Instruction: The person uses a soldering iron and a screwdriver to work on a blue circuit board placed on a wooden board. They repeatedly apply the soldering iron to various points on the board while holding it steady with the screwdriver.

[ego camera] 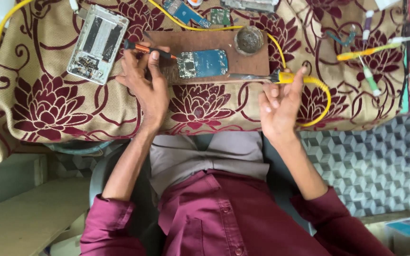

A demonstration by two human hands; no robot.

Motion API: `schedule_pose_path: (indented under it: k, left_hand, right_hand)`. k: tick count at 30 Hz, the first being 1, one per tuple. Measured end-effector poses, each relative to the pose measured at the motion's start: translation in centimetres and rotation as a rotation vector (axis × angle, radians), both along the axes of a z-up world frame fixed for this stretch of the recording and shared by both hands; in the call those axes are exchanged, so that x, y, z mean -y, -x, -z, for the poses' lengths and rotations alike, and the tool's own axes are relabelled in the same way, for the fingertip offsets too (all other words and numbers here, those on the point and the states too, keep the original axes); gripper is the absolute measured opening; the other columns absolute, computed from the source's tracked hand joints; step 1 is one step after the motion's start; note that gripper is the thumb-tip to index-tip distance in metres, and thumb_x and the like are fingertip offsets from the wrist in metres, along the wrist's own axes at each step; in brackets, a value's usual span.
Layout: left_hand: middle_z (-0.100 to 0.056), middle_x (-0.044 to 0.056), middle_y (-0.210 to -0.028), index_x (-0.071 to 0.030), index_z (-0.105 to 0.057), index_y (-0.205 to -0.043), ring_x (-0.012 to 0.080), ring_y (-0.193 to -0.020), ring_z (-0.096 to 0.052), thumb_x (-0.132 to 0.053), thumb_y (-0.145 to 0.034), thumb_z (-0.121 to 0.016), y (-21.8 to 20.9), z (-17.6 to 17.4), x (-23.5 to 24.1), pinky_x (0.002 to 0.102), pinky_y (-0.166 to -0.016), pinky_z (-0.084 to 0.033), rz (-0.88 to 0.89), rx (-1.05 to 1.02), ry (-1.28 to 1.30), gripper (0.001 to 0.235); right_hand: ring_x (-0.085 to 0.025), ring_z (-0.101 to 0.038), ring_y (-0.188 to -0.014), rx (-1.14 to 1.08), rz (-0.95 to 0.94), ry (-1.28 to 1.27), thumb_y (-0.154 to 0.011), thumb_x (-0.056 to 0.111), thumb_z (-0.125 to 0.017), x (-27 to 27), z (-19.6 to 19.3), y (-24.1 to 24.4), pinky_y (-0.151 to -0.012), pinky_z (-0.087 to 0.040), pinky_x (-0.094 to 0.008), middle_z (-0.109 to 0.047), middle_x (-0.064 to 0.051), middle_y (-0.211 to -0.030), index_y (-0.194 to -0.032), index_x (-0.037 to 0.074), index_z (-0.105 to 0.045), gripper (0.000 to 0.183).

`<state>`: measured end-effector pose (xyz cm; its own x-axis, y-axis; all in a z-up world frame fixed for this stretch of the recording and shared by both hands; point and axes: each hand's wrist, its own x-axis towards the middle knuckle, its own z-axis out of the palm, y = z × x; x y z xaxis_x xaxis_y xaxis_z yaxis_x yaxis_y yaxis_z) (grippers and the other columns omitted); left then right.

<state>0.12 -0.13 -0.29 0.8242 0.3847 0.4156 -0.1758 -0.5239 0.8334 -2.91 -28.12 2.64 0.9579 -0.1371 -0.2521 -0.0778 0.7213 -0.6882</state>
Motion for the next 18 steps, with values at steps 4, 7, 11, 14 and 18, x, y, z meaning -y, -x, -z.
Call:
schedule_pose_path:
  k: [4, 7, 11, 14, 18]
  left_hand:
    - [-0.075, -0.002, -0.117, -0.010, -0.038, -0.144, 0.0152, -0.116, -0.060, -0.033, -0.113, -0.051, 0.3, -0.2, 0.3, 0.054, -0.115, -0.028, 0.212, 0.049, 0.417, 0.041]
    - [-0.081, 0.007, -0.119, -0.006, -0.042, -0.147, 0.0203, -0.122, -0.059, -0.027, -0.118, -0.049, 0.4, 0.1, -0.2, 0.051, -0.117, -0.016, 0.092, 0.001, 0.137, 0.037]
    - [-0.079, 0.009, -0.118, -0.005, -0.041, -0.146, 0.0197, -0.125, -0.067, -0.025, -0.116, -0.050, 0.0, 0.6, -0.1, 0.051, -0.121, -0.012, 0.127, 0.059, 0.195, 0.037]
    - [-0.075, 0.009, -0.117, -0.005, -0.042, -0.142, 0.0175, -0.119, -0.068, -0.026, -0.115, -0.050, -0.1, 0.8, -0.2, 0.050, -0.120, -0.020, 0.139, 0.068, 0.239, 0.035]
    - [-0.079, 0.007, -0.116, -0.008, -0.052, -0.129, 0.0179, -0.116, -0.070, -0.026, -0.117, -0.049, -0.3, 0.8, -0.4, 0.051, -0.116, -0.024, 0.081, 0.029, 0.134, 0.022]
  right_hand:
    - [-0.007, -0.038, -0.050, 0.074, 0.009, 0.004, -0.104, 0.055, -0.054, -1.2, -0.4, 0.2, -0.043, -0.032, -0.021, -0.044, 0.003, -0.064, -0.103, 0.016, -0.050, 0.039]
    - [-0.008, -0.039, -0.050, 0.133, 0.029, 0.015, -0.106, 0.053, -0.053, -1.6, -0.7, 0.4, -0.043, -0.034, -0.023, -0.045, 0.000, -0.064, -0.102, 0.013, -0.048, 0.041]
    - [-0.007, -0.040, -0.048, 0.172, 0.055, 0.281, -0.110, 0.043, -0.057, -1.7, -0.9, 0.6, -0.042, -0.037, -0.024, -0.044, 0.001, -0.064, -0.102, 0.012, -0.044, 0.034]
    - [-0.008, -0.044, -0.047, 0.328, 0.043, 0.428, -0.111, 0.037, -0.058, -2.1, 0.0, 0.5, -0.040, -0.039, -0.024, -0.047, -0.001, -0.066, -0.108, 0.009, -0.046, 0.031]
    - [-0.010, -0.050, -0.049, 0.382, -0.002, 0.465, -0.112, 0.029, -0.055, -2.7, 2.2, -0.4, -0.042, -0.041, -0.025, -0.064, -0.011, -0.082, -0.115, 0.004, -0.049, 0.026]
